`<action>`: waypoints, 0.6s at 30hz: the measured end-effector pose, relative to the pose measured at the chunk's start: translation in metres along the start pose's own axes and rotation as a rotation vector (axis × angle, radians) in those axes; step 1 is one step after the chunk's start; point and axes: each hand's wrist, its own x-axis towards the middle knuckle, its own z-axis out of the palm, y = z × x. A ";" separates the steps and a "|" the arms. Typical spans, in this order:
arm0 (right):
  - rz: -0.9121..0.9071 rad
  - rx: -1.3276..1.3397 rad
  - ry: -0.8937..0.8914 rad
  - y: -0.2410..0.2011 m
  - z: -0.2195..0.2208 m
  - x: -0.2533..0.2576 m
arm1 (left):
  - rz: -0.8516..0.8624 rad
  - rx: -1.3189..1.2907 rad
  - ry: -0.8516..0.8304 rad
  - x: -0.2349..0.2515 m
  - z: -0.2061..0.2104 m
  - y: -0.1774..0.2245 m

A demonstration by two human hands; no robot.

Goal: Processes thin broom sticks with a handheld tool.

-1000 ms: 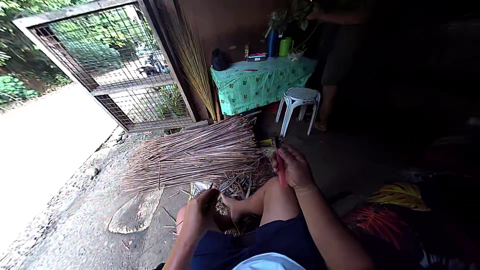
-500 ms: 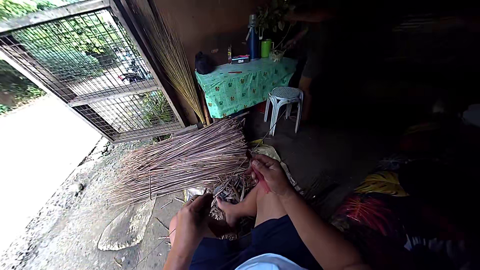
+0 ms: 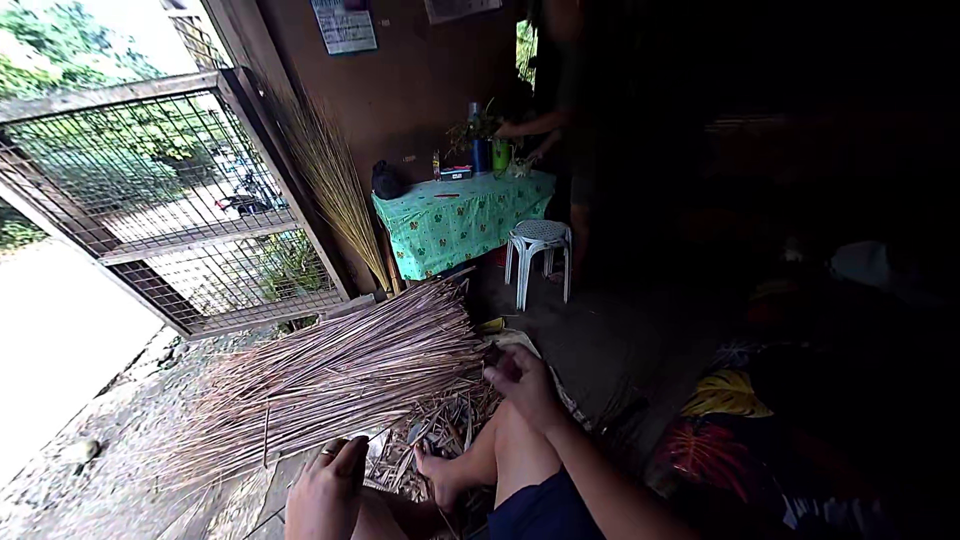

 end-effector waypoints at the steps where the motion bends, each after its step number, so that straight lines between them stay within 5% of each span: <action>1: -0.050 -0.072 -0.045 0.000 0.005 -0.005 | 0.050 0.042 0.012 0.003 -0.001 -0.003; 6: -0.271 -0.265 -0.458 -0.002 0.025 -0.010 | 0.410 0.158 0.072 0.020 -0.017 0.001; 10: -0.348 -0.195 -0.623 -0.008 0.034 -0.012 | 0.586 0.212 0.151 0.037 -0.044 0.002; 13: -0.349 -0.075 -0.583 -0.011 0.035 -0.016 | 0.611 0.208 0.288 0.044 -0.059 -0.003; 16: -0.284 0.023 -0.356 -0.016 0.032 -0.006 | 0.515 0.089 0.435 0.049 -0.073 0.003; 18: -0.181 0.122 -0.204 -0.030 0.025 0.011 | 0.371 -0.182 0.360 0.041 -0.065 0.018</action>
